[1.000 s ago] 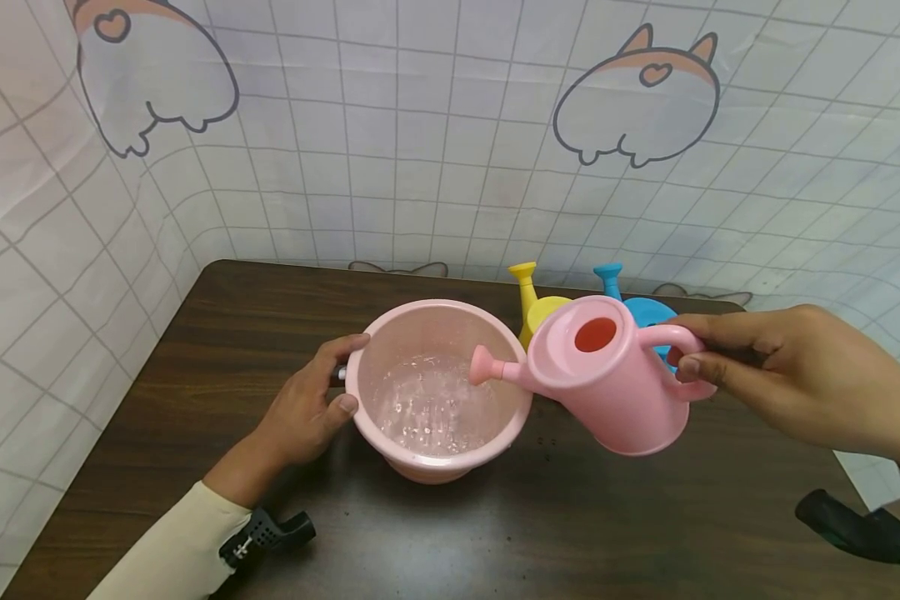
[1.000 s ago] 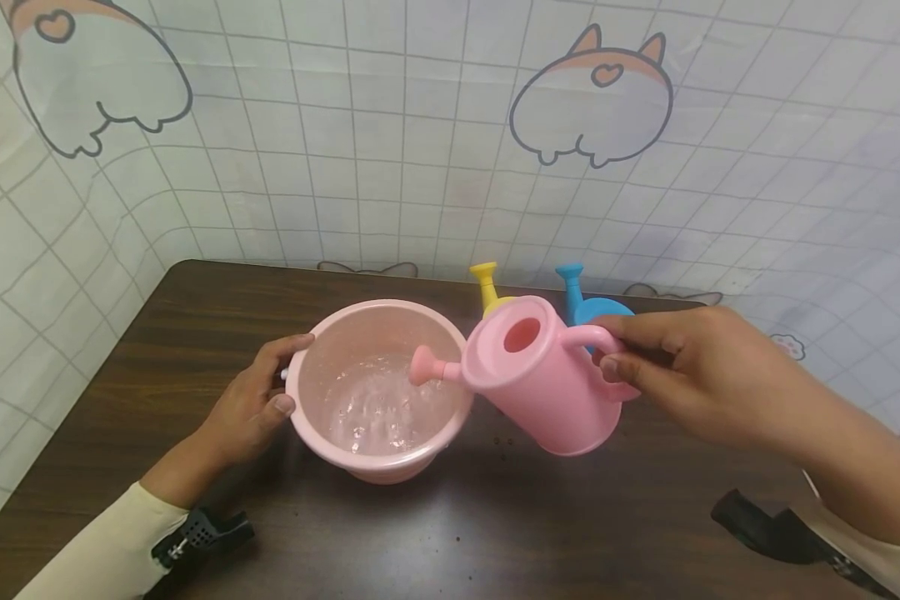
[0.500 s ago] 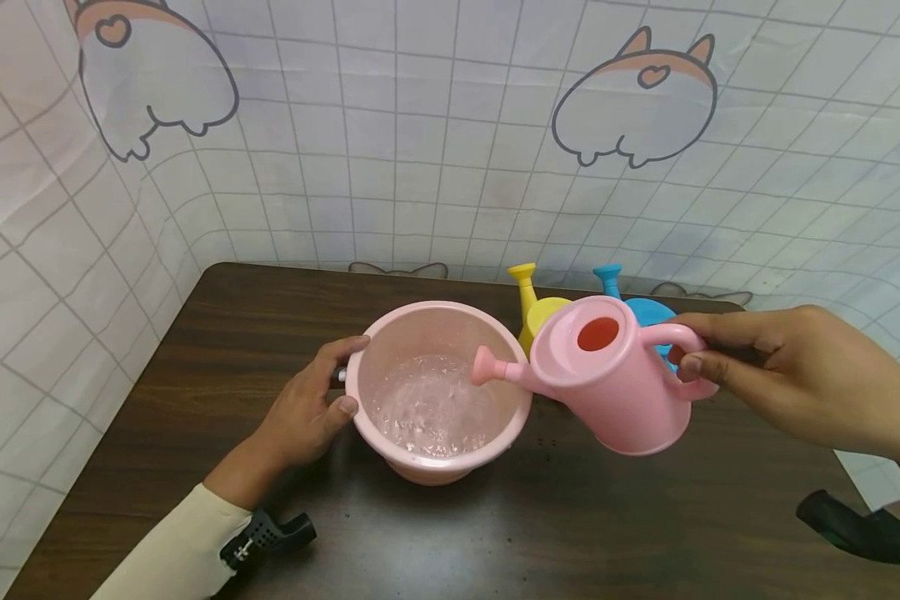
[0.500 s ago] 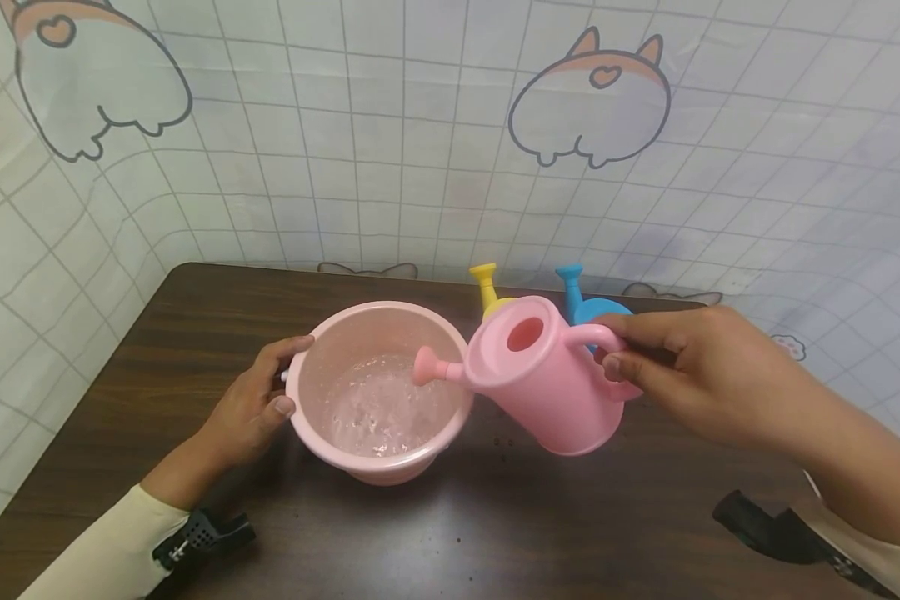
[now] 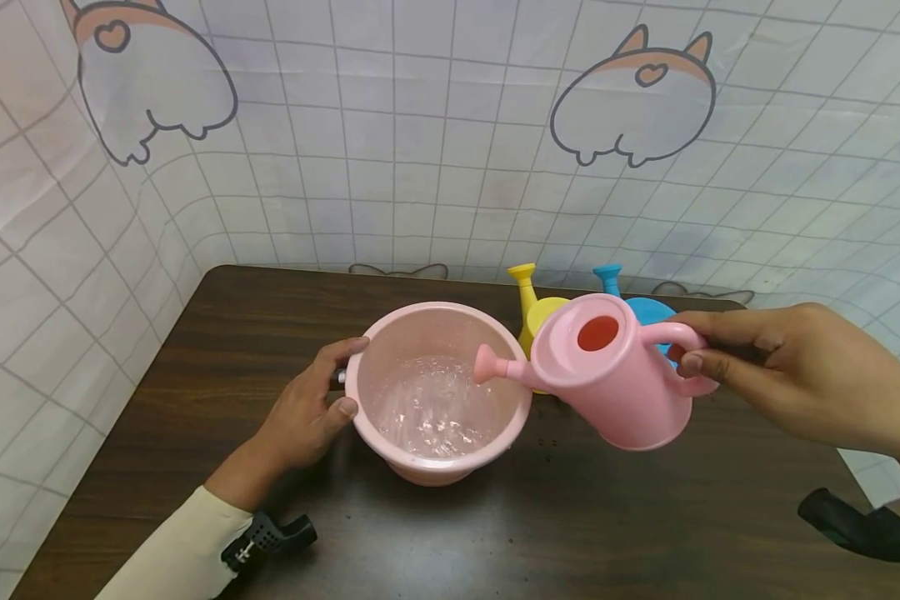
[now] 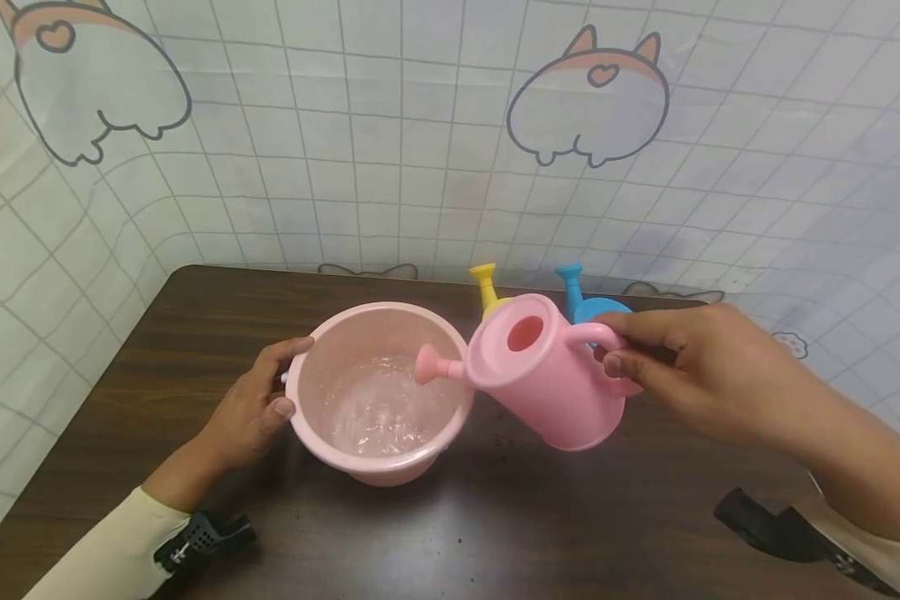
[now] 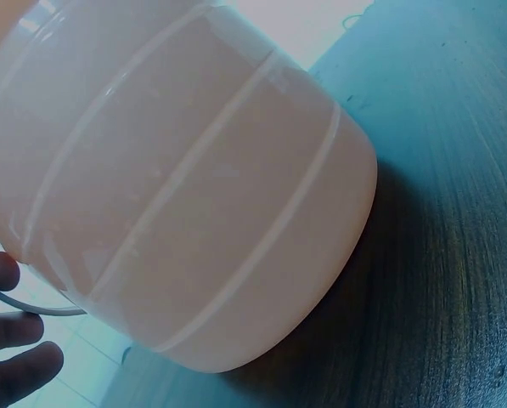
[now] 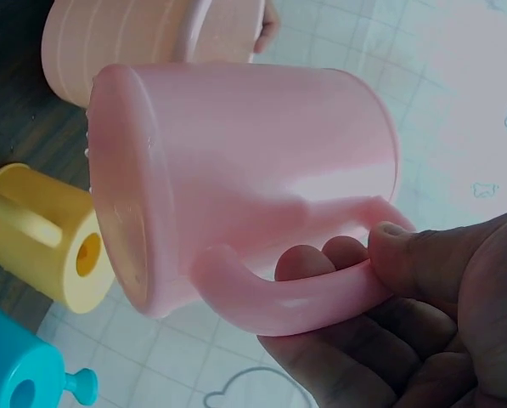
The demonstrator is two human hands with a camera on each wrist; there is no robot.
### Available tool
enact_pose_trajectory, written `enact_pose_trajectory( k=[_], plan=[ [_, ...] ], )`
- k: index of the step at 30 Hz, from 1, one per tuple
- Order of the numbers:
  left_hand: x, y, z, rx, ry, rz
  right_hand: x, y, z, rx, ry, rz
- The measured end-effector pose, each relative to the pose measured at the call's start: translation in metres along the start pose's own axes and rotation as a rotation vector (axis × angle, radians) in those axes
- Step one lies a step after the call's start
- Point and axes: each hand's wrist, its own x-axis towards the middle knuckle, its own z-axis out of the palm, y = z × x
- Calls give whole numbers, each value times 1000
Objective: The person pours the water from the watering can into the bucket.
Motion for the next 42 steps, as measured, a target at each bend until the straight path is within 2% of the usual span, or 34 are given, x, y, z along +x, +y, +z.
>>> enact_pose_trajectory(
  k=[11, 35, 42],
  plan=[
    [1, 1, 0, 0, 4, 14, 1, 1, -1, 1, 9, -33],
    [0, -1, 1, -5, 9, 14, 4, -2, 2, 38, 36, 32],
    [1, -2, 2, 13, 23, 44, 5, -3, 2, 39, 39, 28]
  ],
)
